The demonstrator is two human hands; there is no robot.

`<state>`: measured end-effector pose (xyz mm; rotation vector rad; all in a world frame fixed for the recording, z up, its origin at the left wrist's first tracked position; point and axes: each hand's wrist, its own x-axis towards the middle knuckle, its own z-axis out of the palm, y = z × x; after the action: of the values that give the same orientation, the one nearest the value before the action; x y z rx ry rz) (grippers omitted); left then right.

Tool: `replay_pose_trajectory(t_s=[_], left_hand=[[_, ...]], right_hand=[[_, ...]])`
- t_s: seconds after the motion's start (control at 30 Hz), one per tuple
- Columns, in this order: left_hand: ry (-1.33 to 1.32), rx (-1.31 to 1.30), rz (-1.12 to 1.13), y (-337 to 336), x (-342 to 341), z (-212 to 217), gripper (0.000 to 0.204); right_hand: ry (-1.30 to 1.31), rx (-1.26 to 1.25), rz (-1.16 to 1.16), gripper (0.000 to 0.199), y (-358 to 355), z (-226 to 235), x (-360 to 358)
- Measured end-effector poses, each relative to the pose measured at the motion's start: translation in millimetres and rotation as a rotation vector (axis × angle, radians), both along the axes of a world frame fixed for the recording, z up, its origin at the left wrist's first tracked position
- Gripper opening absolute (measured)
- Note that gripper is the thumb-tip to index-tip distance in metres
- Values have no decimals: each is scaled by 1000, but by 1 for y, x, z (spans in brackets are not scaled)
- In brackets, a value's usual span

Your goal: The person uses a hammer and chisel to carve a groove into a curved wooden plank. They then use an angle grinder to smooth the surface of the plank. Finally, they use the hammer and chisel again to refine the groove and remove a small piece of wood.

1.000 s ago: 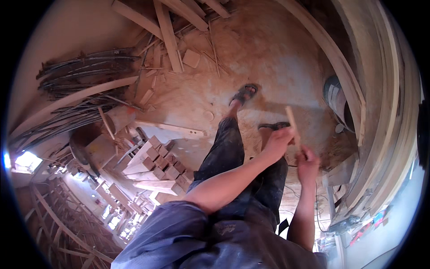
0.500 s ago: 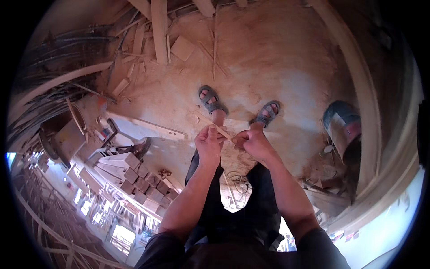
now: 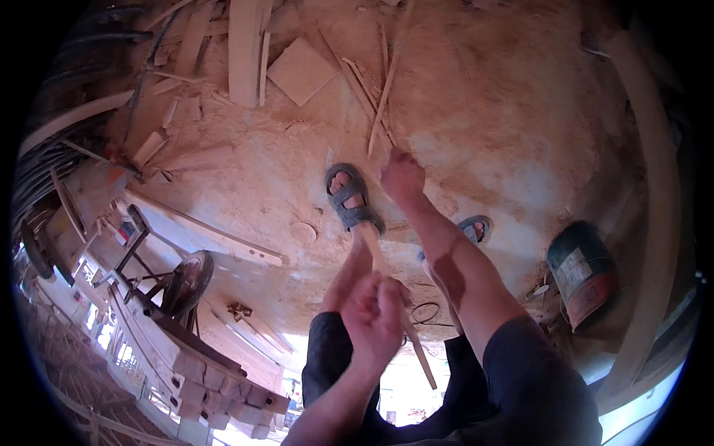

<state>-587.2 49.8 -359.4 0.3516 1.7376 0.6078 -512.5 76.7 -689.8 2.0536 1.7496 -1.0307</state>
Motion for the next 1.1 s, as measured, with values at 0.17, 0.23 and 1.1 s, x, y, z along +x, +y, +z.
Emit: replay_pose_trajectory(t_s=[0.17, 0.23, 1.1], left_hand=[[-122, 14, 68, 14, -18, 9, 17], [-155, -7, 123, 20, -29, 6, 17], [-140, 20, 243, 22, -31, -18, 32]], right_hand=[[-17, -121, 69, 37, 28, -28, 0], [-18, -186, 66, 40, 24, -27, 3], [1388, -832, -1334, 29, 28, 110, 83]])
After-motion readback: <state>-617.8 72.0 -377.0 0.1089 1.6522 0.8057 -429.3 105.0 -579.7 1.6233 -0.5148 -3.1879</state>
